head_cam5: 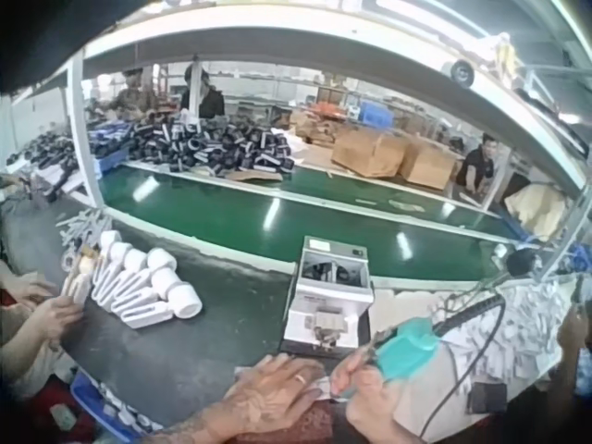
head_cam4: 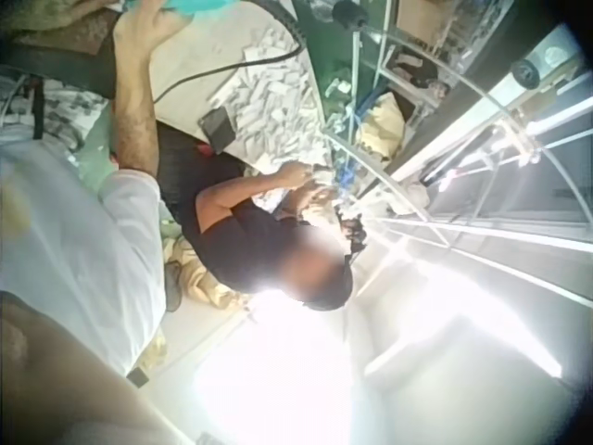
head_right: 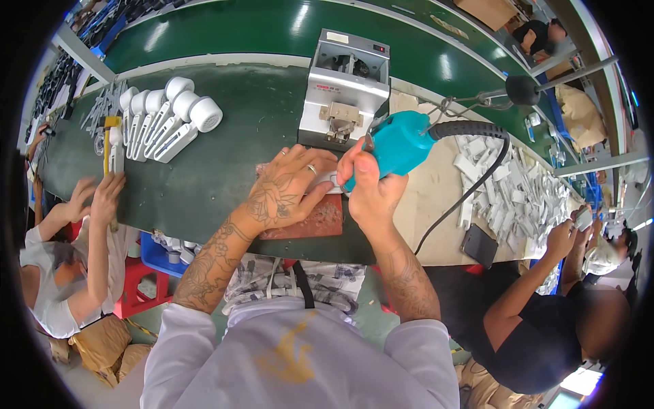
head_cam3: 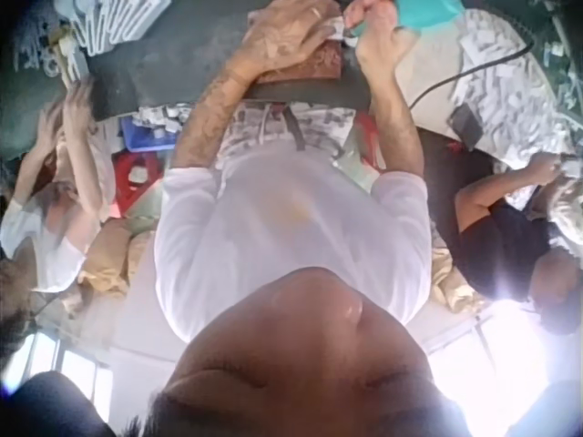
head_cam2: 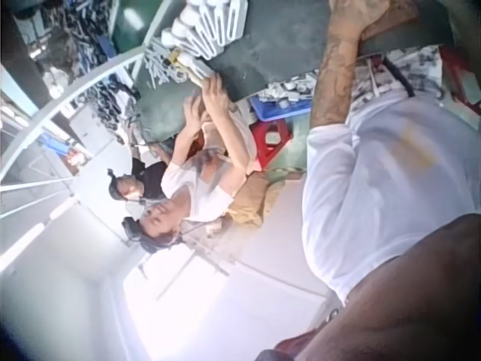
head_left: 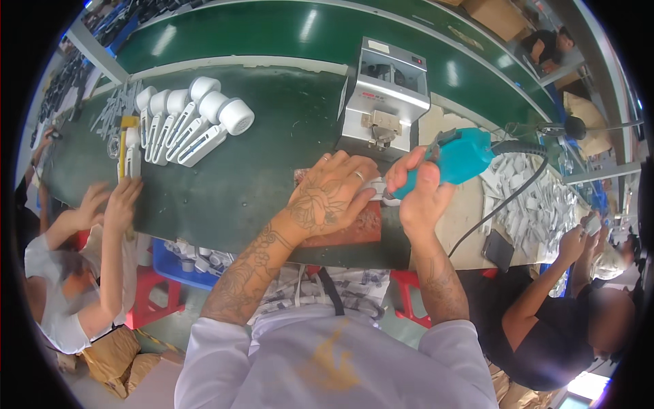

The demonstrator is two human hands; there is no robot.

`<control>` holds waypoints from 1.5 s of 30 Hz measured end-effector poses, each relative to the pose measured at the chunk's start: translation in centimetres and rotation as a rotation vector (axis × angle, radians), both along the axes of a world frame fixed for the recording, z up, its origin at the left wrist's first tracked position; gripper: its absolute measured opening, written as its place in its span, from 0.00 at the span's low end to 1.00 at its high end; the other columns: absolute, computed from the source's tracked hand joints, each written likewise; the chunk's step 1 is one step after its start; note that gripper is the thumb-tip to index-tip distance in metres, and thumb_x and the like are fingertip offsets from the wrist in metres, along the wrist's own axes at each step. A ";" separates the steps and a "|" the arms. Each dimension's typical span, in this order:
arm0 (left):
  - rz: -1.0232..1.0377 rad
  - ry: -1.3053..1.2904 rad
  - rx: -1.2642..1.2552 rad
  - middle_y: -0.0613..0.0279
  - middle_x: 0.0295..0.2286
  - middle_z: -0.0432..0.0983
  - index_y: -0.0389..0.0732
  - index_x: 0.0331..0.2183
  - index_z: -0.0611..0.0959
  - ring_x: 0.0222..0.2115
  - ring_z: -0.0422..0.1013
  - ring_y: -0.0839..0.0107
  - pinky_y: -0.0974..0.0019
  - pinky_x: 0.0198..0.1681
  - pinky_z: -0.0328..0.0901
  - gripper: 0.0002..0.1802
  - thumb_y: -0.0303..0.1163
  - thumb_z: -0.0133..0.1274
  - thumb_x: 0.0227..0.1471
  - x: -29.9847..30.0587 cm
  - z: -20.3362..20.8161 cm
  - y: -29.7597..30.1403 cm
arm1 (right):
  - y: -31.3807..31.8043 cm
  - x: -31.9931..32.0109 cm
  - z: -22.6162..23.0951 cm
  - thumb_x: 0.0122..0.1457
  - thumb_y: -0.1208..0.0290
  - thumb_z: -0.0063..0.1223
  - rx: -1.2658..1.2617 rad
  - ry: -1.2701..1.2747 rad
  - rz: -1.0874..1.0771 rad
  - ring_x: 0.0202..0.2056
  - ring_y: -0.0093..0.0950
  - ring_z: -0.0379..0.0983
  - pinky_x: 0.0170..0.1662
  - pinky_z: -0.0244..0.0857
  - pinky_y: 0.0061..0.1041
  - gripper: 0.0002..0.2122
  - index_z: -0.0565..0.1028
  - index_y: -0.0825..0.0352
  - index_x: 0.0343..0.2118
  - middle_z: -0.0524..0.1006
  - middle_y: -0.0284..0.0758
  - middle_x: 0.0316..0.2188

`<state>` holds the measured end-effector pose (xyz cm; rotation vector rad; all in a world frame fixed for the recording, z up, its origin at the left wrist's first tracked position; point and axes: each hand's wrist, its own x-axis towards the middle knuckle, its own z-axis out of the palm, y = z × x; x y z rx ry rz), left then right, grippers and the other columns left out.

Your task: Assemble plastic components of handheld fans using an electric screwdriver on an assembly line.

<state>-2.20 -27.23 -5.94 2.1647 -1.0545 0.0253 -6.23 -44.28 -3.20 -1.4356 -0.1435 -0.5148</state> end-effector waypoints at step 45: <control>1.335 -0.282 -0.276 0.42 0.45 0.74 0.30 0.51 0.72 0.48 0.73 0.51 0.56 0.54 0.66 0.21 0.29 0.56 0.59 -1.6 -6.1 37.3 | -7.7 3.8 -3.7 0.69 0.53 0.52 -0.079 -0.085 -0.530 0.27 0.20 0.70 0.29 0.62 0.20 0.20 0.75 0.70 0.48 0.75 0.31 0.26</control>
